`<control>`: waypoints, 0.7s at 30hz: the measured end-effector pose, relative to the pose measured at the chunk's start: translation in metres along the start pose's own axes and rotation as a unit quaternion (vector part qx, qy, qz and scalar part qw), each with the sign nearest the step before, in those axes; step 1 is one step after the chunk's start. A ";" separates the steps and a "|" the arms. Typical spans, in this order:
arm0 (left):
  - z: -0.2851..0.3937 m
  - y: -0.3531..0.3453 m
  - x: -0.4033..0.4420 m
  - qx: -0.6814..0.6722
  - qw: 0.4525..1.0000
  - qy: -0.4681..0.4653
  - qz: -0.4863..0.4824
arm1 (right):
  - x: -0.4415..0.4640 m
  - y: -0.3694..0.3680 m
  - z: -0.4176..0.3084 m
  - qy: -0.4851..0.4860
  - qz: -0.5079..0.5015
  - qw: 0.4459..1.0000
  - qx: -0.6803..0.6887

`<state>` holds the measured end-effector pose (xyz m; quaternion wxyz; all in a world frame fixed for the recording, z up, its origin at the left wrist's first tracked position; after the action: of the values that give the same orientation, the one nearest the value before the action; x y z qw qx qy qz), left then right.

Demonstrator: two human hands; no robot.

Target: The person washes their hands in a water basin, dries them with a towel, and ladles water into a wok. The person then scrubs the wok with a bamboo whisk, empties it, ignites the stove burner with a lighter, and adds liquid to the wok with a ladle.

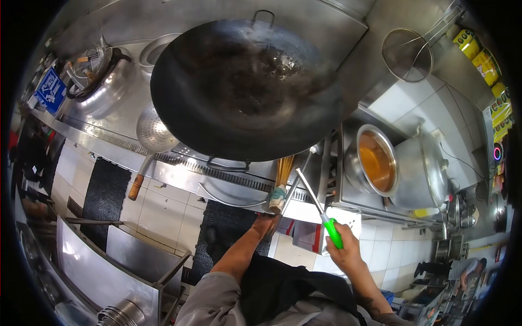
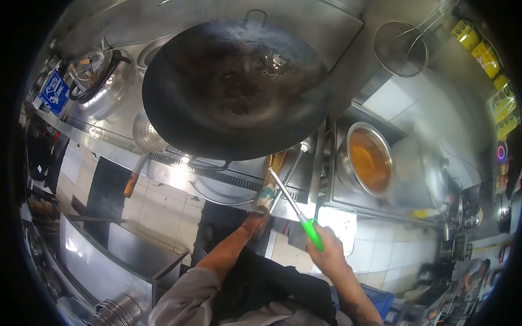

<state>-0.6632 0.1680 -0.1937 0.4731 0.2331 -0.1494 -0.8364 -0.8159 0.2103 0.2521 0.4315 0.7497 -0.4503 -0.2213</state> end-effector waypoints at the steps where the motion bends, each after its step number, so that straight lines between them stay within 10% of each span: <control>1: -0.004 -0.003 0.003 -0.021 1.000 0.005 -0.003 | 0.000 0.000 -0.001 0.000 0.008 1.000 0.004; 8: 0.013 0.011 -0.008 -0.215 0.976 0.014 -0.005 | -0.001 0.001 -0.001 -0.013 0.024 1.000 0.004; 21: 0.032 0.001 -0.063 0.270 0.962 -0.028 0.023 | -0.005 0.001 -0.003 -0.055 -0.001 0.998 0.013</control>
<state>-0.6514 0.2222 -0.1507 0.4075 0.3250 -0.3882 -0.7600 -0.8164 0.2156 0.2539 0.3960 0.7426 -0.4751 -0.2570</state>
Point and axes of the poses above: each hand's wrist, its own x-axis towards the middle knuckle, its own y-axis out of the back of the hand, z = x × y, the point moved 4 cm from there along x, towards the middle knuckle, and after that the axes turned 10 degrees about -z, right-handed, at the moved point
